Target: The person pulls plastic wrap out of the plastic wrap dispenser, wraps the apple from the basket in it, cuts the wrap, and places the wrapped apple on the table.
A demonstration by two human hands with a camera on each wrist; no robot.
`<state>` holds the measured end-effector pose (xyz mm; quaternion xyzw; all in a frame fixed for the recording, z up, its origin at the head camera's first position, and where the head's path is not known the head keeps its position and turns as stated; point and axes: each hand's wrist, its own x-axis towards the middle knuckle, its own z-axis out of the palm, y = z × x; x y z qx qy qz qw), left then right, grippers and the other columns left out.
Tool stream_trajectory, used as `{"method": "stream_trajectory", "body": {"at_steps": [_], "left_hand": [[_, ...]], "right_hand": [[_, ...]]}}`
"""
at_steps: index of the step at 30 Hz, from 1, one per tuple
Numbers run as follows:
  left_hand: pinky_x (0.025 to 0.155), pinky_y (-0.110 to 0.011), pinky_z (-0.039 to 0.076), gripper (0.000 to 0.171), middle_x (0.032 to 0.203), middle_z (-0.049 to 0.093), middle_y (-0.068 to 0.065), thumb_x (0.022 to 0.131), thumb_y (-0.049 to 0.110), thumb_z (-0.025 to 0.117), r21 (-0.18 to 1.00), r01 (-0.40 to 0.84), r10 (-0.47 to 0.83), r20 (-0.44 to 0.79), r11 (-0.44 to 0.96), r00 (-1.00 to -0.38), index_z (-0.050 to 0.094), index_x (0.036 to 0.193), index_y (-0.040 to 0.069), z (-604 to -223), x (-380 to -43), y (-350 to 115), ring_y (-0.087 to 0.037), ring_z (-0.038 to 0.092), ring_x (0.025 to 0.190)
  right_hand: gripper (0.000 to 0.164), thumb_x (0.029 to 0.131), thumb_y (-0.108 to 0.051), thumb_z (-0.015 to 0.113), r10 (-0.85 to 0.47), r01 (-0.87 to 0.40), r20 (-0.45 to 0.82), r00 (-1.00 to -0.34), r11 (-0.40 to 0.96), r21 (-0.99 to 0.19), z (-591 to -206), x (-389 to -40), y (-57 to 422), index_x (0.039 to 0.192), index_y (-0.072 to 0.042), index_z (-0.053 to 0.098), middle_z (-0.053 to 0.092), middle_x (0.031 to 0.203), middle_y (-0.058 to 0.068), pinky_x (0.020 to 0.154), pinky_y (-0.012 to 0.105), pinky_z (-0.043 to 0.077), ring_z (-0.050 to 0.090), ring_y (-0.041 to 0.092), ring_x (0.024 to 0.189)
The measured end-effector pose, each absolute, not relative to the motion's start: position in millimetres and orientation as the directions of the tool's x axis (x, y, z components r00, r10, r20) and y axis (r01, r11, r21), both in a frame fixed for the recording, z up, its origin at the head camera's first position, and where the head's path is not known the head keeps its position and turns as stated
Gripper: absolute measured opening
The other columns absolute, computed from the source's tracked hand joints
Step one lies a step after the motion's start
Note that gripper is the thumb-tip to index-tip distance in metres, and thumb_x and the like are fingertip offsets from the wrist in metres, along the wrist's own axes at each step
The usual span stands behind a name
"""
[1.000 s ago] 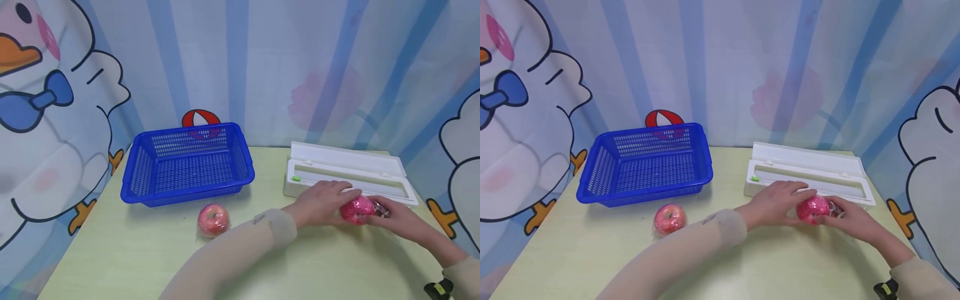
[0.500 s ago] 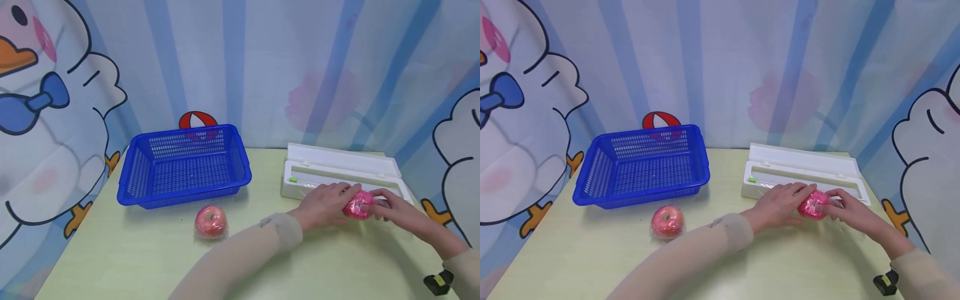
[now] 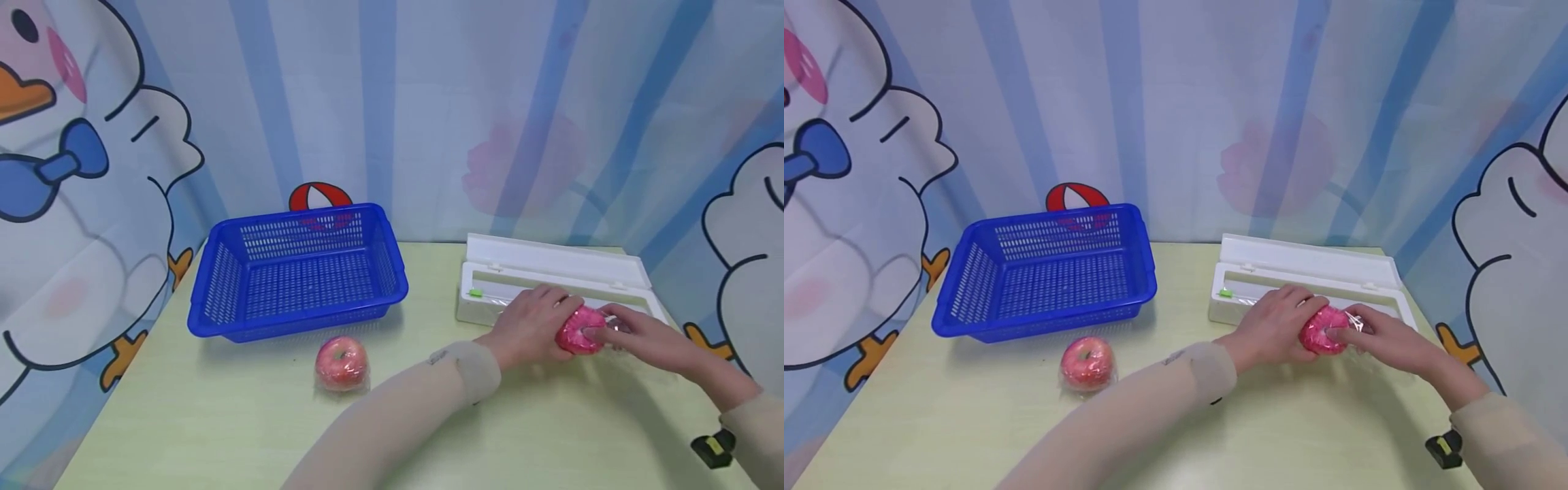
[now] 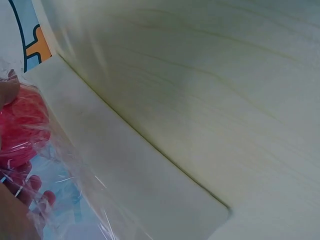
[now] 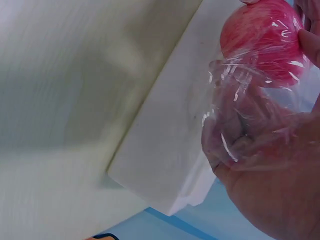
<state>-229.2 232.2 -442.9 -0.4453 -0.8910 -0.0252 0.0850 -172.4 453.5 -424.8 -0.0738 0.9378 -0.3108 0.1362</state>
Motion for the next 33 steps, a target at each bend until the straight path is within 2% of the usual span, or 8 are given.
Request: {"method": "stream_trajectory", "body": {"at_steps": [4,8,12,15,19,21,31,33], "left_hand": [[0.113,-0.021,0.041,0.088,0.151,0.05,0.012,0.086,0.067,0.08,-0.009,0.803,0.793,0.158,0.596,-0.588,0.045,0.158,0.031,-439,-230,233,-0.007,0.043,0.14],[0.109,-0.02,0.043,0.086,0.145,0.051,0.012,0.084,0.064,0.083,0.048,0.806,0.795,0.138,0.591,-0.591,0.048,0.154,0.031,-434,-232,235,-0.004,0.046,0.131],[0.104,-0.02,0.046,0.087,0.139,0.053,0.012,0.081,0.064,0.086,0.088,0.804,0.795,0.121,0.588,-0.595,0.049,0.153,0.032,-428,-238,235,-0.002,0.049,0.124],[0.101,-0.02,0.048,0.088,0.136,0.055,0.012,0.08,0.063,0.087,0.122,0.8,0.795,0.101,0.587,-0.598,0.051,0.153,0.031,-422,-243,236,-0.002,0.051,0.122],[0.096,-0.019,0.051,0.085,0.133,0.056,0.013,0.08,0.062,0.087,0.185,0.79,0.796,0.055,0.585,-0.602,0.054,0.151,0.03,-414,-249,240,-0.001,0.052,0.119],[0.093,-0.018,0.052,0.082,0.131,0.057,0.013,0.081,0.06,0.087,0.221,0.781,0.797,0.026,0.584,-0.604,0.055,0.15,0.03,-410,-252,242,0.0,0.052,0.116],[0.08,-0.013,0.05,0.077,0.123,0.058,0.011,0.083,0.052,0.089,0.368,0.731,0.807,-0.102,0.574,-0.582,0.057,0.146,0.021,-394,-263,247,0.0,0.054,0.104],[0.079,-0.013,0.05,0.075,0.122,0.057,0.011,0.084,0.051,0.088,0.383,0.721,0.805,-0.122,0.578,-0.581,0.056,0.145,0.02,-392,-264,248,0.0,0.054,0.102]], "right_hand": [[0.064,0.11,-0.043,0.057,-0.214,-0.09,-0.196,-0.957,0.86,-0.502,-414,-167,452,0.148,0.008,0.049,0.068,0.129,0.025,0.082,0.049,0.061,0.069,0.035,0.109],[0.077,0.101,-0.047,0.072,-0.201,-0.186,-0.018,-0.979,0.931,-0.314,-405,-154,447,0.149,0.009,0.05,0.063,0.135,0.032,0.082,0.061,0.059,0.065,0.047,0.112],[0.093,0.085,-0.044,0.089,-0.251,-0.273,0.187,-0.95,0.957,-0.103,-408,-140,440,0.151,0.007,0.048,0.057,0.14,0.036,0.086,0.075,0.054,0.058,0.058,0.119],[0.104,0.091,-0.072,0.072,-0.334,-0.354,0.339,-0.88,0.935,0.004,-420,-135,438,0.154,0.007,0.044,0.057,0.138,0.035,0.085,0.073,0.055,0.061,0.057,0.114],[0.115,0.093,-0.088,0.02,-0.422,-0.441,0.501,-0.756,0.893,0.086,-436,-137,438,0.157,0.006,0.042,0.054,0.14,0.033,0.086,0.07,0.056,0.062,0.053,0.112],[0.111,0.096,-0.086,0.02,-0.439,-0.46,0.535,-0.721,0.882,0.103,-442,-139,436,0.158,0.004,0.041,0.055,0.14,0.032,0.085,0.068,0.057,0.063,0.05,0.112],[0.105,0.096,-0.081,0.031,-0.384,-0.463,0.555,-0.738,0.886,-0.001,-456,-153,433,0.159,0.002,0.039,0.057,0.129,0.03,0.076,0.062,0.061,0.062,0.047,0.109],[0.097,0.095,-0.072,0.062,-0.367,-0.461,0.552,-0.749,0.887,-0.035,-455,-155,432,0.156,0.001,0.042,0.056,0.13,0.029,0.076,0.062,0.061,0.061,0.045,0.11]]}}
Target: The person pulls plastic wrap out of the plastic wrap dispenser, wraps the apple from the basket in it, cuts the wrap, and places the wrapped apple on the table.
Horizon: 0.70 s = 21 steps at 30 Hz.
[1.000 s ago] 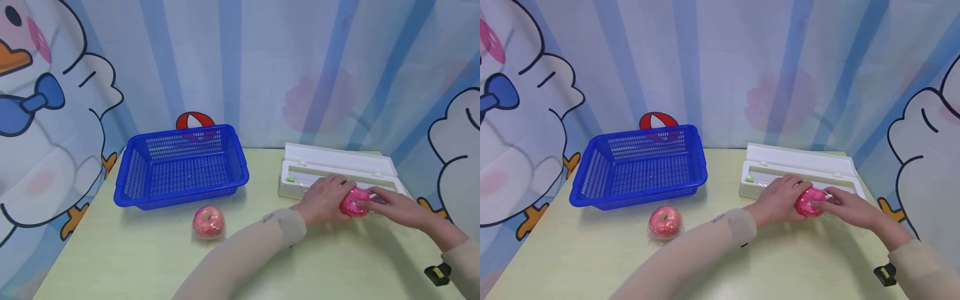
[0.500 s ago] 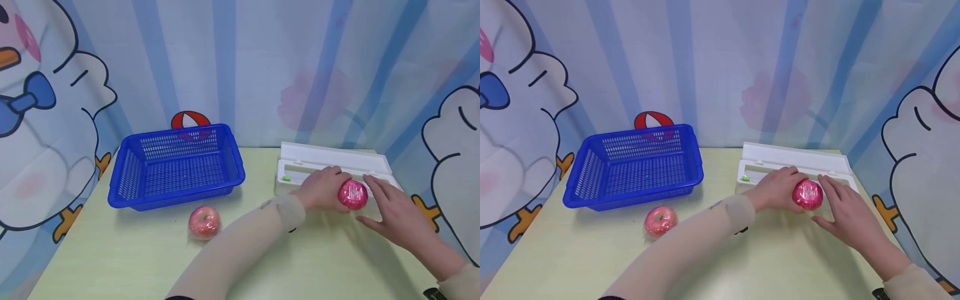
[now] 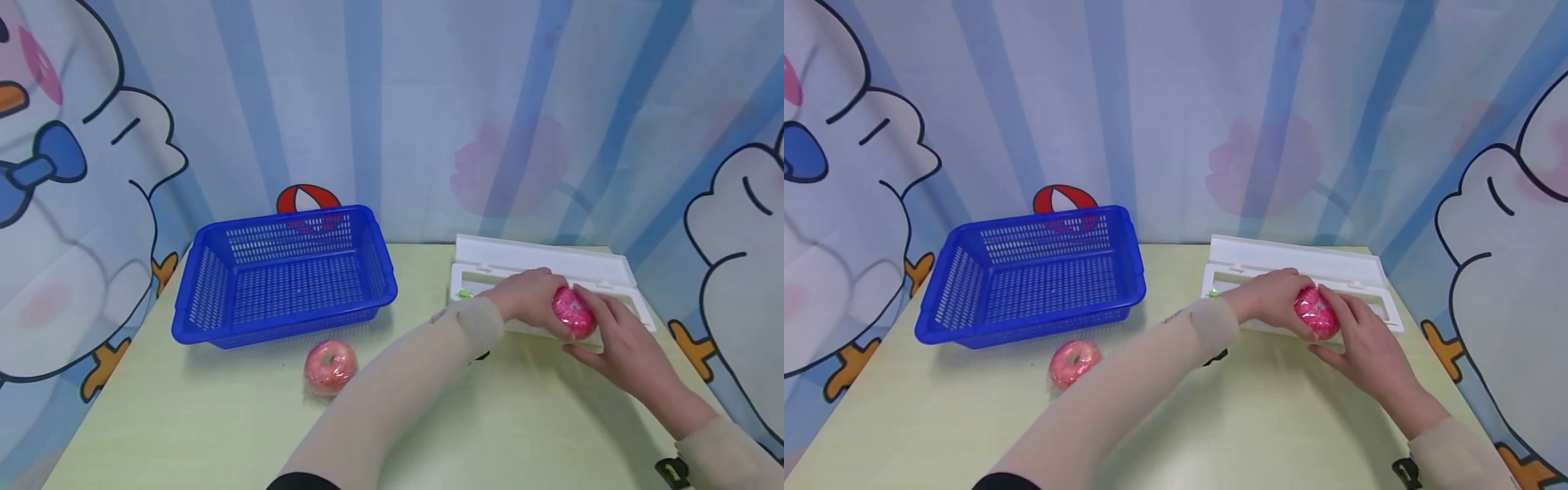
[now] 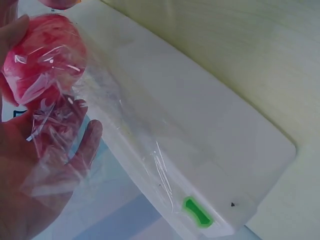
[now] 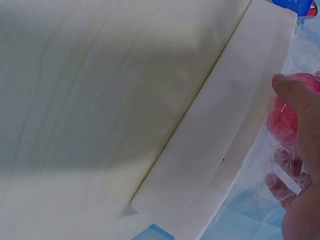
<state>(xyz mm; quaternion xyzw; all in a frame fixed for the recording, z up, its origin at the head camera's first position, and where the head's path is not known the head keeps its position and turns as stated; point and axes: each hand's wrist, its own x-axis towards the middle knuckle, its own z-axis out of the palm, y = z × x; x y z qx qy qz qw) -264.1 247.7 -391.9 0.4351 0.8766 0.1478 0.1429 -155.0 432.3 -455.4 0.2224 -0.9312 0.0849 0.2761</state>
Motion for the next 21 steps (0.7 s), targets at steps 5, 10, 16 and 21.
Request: {"method": "stream_trajectory", "body": {"at_steps": [5,10,16,21], "left_hand": [[0.079,-0.014,0.051,0.082,0.127,0.059,0.011,0.084,0.049,0.088,0.429,0.686,0.795,-0.148,0.588,-0.588,0.051,0.151,0.019,-390,-266,246,-0.001,0.056,0.105],[0.09,-0.018,0.051,0.097,0.138,0.059,0.013,0.082,0.057,0.088,0.395,0.678,0.772,-0.151,0.619,-0.617,0.042,0.161,0.024,-386,-265,242,-0.002,0.056,0.117],[0.114,-0.03,0.042,0.104,0.16,0.046,0.011,0.085,0.072,0.076,0.051,0.804,0.805,-0.006,0.593,-0.593,0.032,0.168,0.026,-385,-252,232,-0.009,0.044,0.143],[0.124,-0.035,0.034,0.099,0.165,0.042,0.006,0.092,0.071,0.07,-0.267,0.812,0.854,0.115,0.519,-0.508,0.03,0.168,0.022,-399,-243,221,-0.013,0.038,0.152]], "right_hand": [[0.105,0.062,-0.008,0.104,-0.289,-0.403,0.507,-0.812,0.906,-0.128,-453,-159,430,0.151,-0.003,0.049,0.057,0.129,0.026,0.074,0.062,0.062,0.061,0.043,0.108],[0.107,0.061,-0.008,0.104,-0.257,-0.372,0.474,-0.842,0.913,-0.166,-450,-162,432,0.153,-0.005,0.049,0.058,0.126,0.026,0.073,0.062,0.062,0.062,0.043,0.106],[0.107,0.062,-0.007,0.103,-0.255,-0.381,0.462,-0.85,0.902,-0.204,-447,-165,438,0.154,-0.004,0.048,0.058,0.128,0.027,0.075,0.064,0.062,0.061,0.045,0.109],[0.101,0.067,-0.01,0.102,-0.271,-0.397,0.432,-0.86,0.887,-0.235,-442,-171,443,0.152,-0.001,0.049,0.06,0.129,0.027,0.076,0.063,0.062,0.063,0.044,0.109]]}}
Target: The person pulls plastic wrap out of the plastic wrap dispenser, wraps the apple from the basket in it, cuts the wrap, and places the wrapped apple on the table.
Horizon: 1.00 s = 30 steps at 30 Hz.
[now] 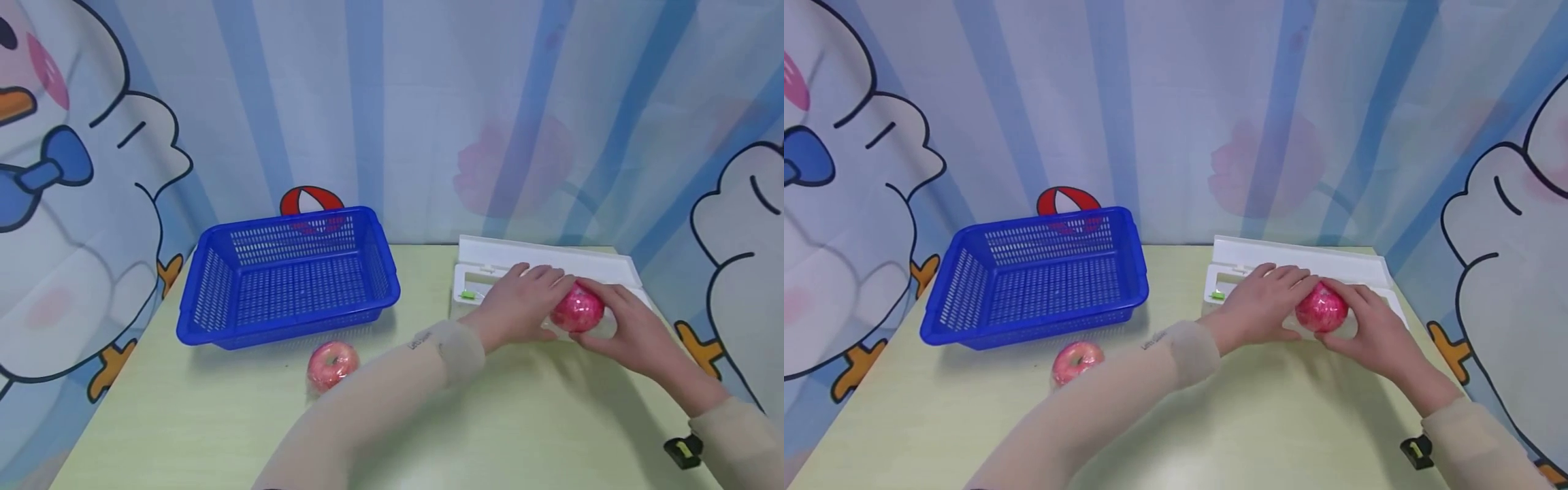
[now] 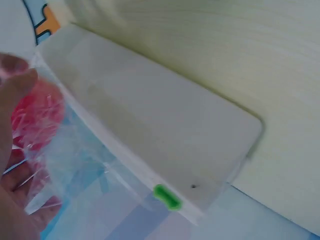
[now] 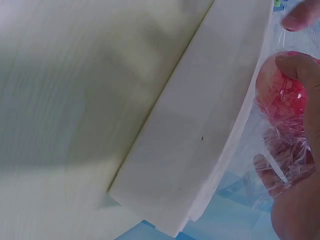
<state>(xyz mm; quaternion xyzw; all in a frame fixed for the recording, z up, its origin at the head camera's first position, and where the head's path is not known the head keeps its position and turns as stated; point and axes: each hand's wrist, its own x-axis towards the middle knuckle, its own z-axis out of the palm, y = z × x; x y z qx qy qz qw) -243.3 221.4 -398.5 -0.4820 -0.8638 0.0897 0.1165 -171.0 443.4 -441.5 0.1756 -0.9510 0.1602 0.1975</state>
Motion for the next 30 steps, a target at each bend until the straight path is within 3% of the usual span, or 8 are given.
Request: {"method": "stream_trajectory", "body": {"at_steps": [4,7,12,19,30], "left_hand": [[0.126,-0.041,0.031,0.1,0.167,0.039,0.002,0.095,0.07,0.066,-0.45,0.755,0.874,0.152,0.477,-0.462,0.025,0.169,0.018,-408,-240,221,-0.018,0.036,0.155],[0.126,-0.042,0.033,0.101,0.167,0.039,0.0,0.096,0.072,0.063,-0.498,0.716,0.865,0.174,0.49,-0.471,0.024,0.169,0.015,-413,-239,225,-0.019,0.036,0.154],[0.121,-0.039,0.038,0.099,0.161,0.044,0.004,0.096,0.073,0.062,-0.446,0.691,0.818,0.215,0.568,-0.534,0.026,0.168,0.016,-424,-241,232,-0.014,0.041,0.148],[0.112,-0.036,0.044,0.091,0.154,0.052,0.009,0.096,0.071,0.064,-0.396,0.689,0.794,0.336,0.607,-0.507,0.033,0.166,0.021,-437,-250,238,-0.01,0.048,0.141],[0.108,-0.032,0.045,0.078,0.15,0.057,0.014,0.095,0.067,0.068,-0.313,0.73,0.791,0.32,0.607,-0.521,0.041,0.158,0.03,-437,-256,240,-0.008,0.053,0.134]], "right_hand": [[0.098,0.069,-0.012,0.101,-0.272,-0.393,0.392,-0.879,0.879,-0.269,-436,-174,446,0.151,0.001,0.05,0.061,0.132,0.027,0.077,0.063,0.062,0.062,0.046,0.112],[0.095,0.07,-0.011,0.1,-0.272,-0.397,0.386,-0.882,0.869,-0.294,-432,-177,447,0.151,0.0,0.052,0.063,0.133,0.026,0.078,0.064,0.061,0.062,0.046,0.114],[0.091,0.074,-0.014,0.098,-0.271,-0.393,0.357,-0.894,0.857,-0.333,-430,-180,450,0.152,0.0,0.052,0.063,0.135,0.027,0.08,0.068,0.059,0.06,0.048,0.116],[0.09,0.077,-0.014,0.096,-0.263,-0.375,0.312,-0.913,0.842,-0.387,-429,-180,453,0.154,0.0,0.05,0.059,0.14,0.028,0.081,0.067,0.06,0.059,0.049,0.119],[0.099,0.08,-0.021,0.096,-0.283,-0.364,0.266,-0.922,0.869,-0.335,-424,-179,457,0.161,-0.001,0.043,0.062,0.139,0.029,0.082,0.066,0.06,0.059,0.048,0.12]]}}
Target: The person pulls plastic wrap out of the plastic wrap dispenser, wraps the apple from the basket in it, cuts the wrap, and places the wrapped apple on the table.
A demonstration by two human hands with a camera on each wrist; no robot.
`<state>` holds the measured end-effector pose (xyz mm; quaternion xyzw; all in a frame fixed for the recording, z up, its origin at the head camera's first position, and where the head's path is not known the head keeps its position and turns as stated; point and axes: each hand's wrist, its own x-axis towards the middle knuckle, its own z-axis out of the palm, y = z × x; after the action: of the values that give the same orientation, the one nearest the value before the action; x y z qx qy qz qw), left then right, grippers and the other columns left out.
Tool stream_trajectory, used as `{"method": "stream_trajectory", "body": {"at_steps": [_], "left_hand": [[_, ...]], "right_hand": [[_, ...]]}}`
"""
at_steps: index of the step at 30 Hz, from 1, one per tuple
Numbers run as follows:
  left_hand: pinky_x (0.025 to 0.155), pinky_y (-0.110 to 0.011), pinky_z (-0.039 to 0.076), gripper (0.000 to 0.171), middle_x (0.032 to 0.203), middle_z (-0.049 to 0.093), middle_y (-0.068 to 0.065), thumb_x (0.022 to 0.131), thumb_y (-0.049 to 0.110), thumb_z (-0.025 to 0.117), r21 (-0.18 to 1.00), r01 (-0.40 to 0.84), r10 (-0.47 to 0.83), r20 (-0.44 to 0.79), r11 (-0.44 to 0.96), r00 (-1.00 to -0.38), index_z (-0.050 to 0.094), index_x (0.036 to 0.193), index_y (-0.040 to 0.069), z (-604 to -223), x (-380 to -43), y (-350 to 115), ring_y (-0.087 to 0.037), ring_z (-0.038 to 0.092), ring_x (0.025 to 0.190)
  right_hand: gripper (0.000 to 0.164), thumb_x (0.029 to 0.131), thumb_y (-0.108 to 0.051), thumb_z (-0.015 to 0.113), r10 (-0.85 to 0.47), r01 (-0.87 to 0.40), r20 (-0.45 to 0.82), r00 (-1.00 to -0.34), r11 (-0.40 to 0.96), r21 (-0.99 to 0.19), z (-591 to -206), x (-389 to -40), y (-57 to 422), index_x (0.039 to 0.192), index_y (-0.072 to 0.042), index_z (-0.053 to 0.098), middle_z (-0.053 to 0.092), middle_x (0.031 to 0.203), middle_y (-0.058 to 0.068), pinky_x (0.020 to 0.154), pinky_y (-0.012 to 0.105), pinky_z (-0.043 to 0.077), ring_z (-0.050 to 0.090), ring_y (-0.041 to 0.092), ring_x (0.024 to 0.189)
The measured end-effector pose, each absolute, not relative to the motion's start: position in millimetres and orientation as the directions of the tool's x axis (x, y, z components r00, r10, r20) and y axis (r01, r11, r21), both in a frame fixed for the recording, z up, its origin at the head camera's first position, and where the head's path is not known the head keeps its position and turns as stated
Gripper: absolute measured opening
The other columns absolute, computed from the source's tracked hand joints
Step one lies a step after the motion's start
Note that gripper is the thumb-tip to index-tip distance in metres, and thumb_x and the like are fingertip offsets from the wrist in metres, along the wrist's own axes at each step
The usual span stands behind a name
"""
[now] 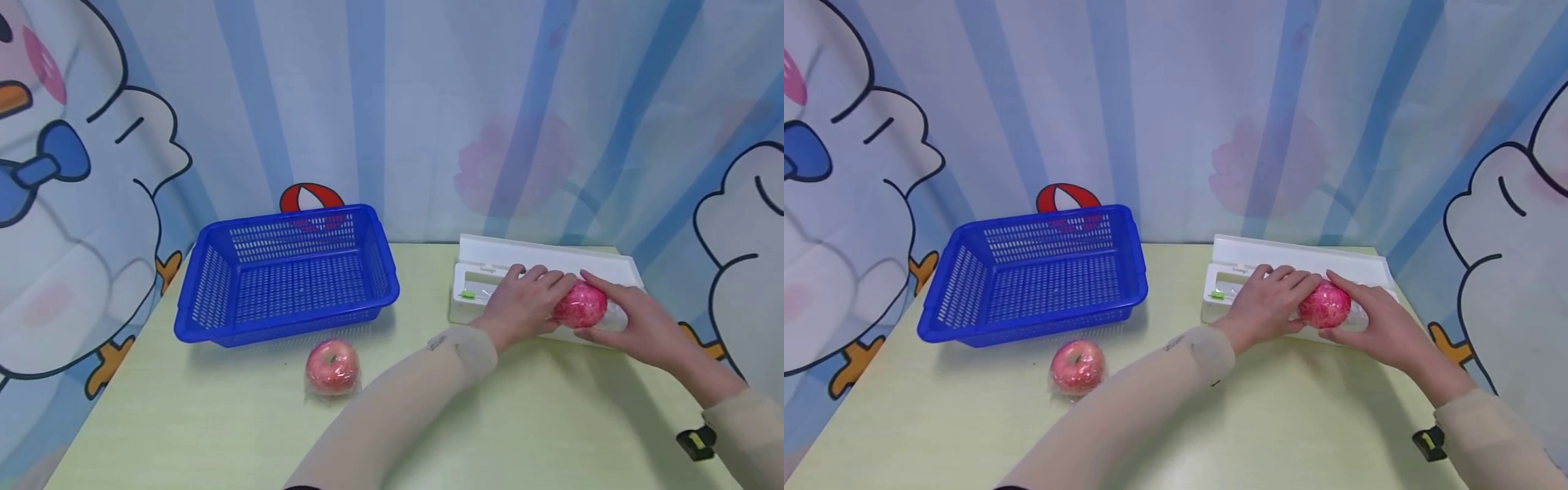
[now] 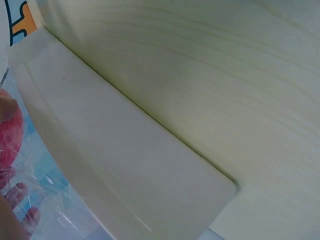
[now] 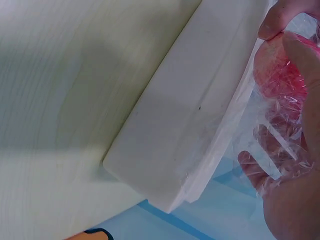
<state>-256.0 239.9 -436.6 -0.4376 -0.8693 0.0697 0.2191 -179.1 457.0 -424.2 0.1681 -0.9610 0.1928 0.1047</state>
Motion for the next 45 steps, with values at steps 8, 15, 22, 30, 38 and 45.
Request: {"method": "stream_trajectory", "body": {"at_steps": [8,15,22,30,38,45], "left_hand": [[0.109,-0.031,0.045,0.075,0.147,0.06,0.014,0.093,0.066,0.072,-0.251,0.756,0.789,0.318,0.605,-0.526,0.046,0.154,0.031,-434,-257,241,-0.008,0.054,0.133],[0.106,-0.031,0.046,0.072,0.141,0.063,0.013,0.093,0.066,0.071,-0.267,0.752,0.791,0.323,0.603,-0.519,0.049,0.151,0.029,-434,-260,240,-0.008,0.055,0.129],[0.104,-0.032,0.046,0.073,0.139,0.064,0.012,0.093,0.069,0.068,-0.307,0.734,0.791,0.333,0.605,-0.513,0.05,0.15,0.027,-431,-265,239,-0.008,0.057,0.127],[0.107,-0.033,0.044,0.071,0.138,0.065,0.013,0.092,0.069,0.07,-0.271,0.75,0.793,0.307,0.603,-0.526,0.052,0.147,0.027,-408,-272,243,-0.008,0.056,0.128],[0.105,-0.031,0.043,0.071,0.14,0.065,0.015,0.091,0.069,0.072,-0.232,0.735,0.766,0.292,0.637,-0.572,0.054,0.147,0.029,-380,-283,248,-0.007,0.057,0.129],[0.106,-0.03,0.042,0.069,0.142,0.063,0.015,0.093,0.067,0.072,-0.217,0.73,0.756,0.297,0.649,-0.584,0.052,0.147,0.03,-365,-290,252,-0.006,0.055,0.132]], "right_hand": [[0.124,0.073,-0.037,0.1,-0.348,-0.359,0.336,-0.875,0.933,0.03,-416,-161,458,0.168,-0.005,0.028,0.055,0.141,0.034,0.094,0.074,0.05,0.054,0.056,0.124],[0.132,0.057,-0.026,0.107,-0.433,-0.37,0.436,-0.789,0.901,0.225,-429,-161,440,0.162,0.004,0.032,0.056,0.138,0.032,0.116,0.068,0.039,0.053,0.048,0.129],[0.119,0.055,-0.017,0.108,-0.382,-0.355,0.516,-0.767,0.922,0.155,-439,-182,437,0.152,0.005,0.042,0.056,0.134,0.031,0.109,0.07,0.045,0.055,0.049,0.122],[0.11,0.054,-0.008,0.107,-0.352,-0.375,0.475,-0.806,0.926,0.049,-417,-195,445,0.145,0.007,0.047,0.059,0.131,0.031,0.094,0.072,0.051,0.056,0.05,0.116],[0.097,0.055,-0.011,0.107,-0.382,-0.392,0.497,-0.779,0.916,0.089,-387,-212,450,0.136,0.009,0.056,0.067,0.117,0.031,0.087,0.068,0.054,0.063,0.048,0.103],[0.097,0.057,-0.013,0.107,-0.353,-0.353,0.465,-0.812,0.931,0.09,-369,-220,451,0.136,0.009,0.056,0.066,0.122,0.032,0.092,0.07,0.052,0.062,0.05,0.108]]}}
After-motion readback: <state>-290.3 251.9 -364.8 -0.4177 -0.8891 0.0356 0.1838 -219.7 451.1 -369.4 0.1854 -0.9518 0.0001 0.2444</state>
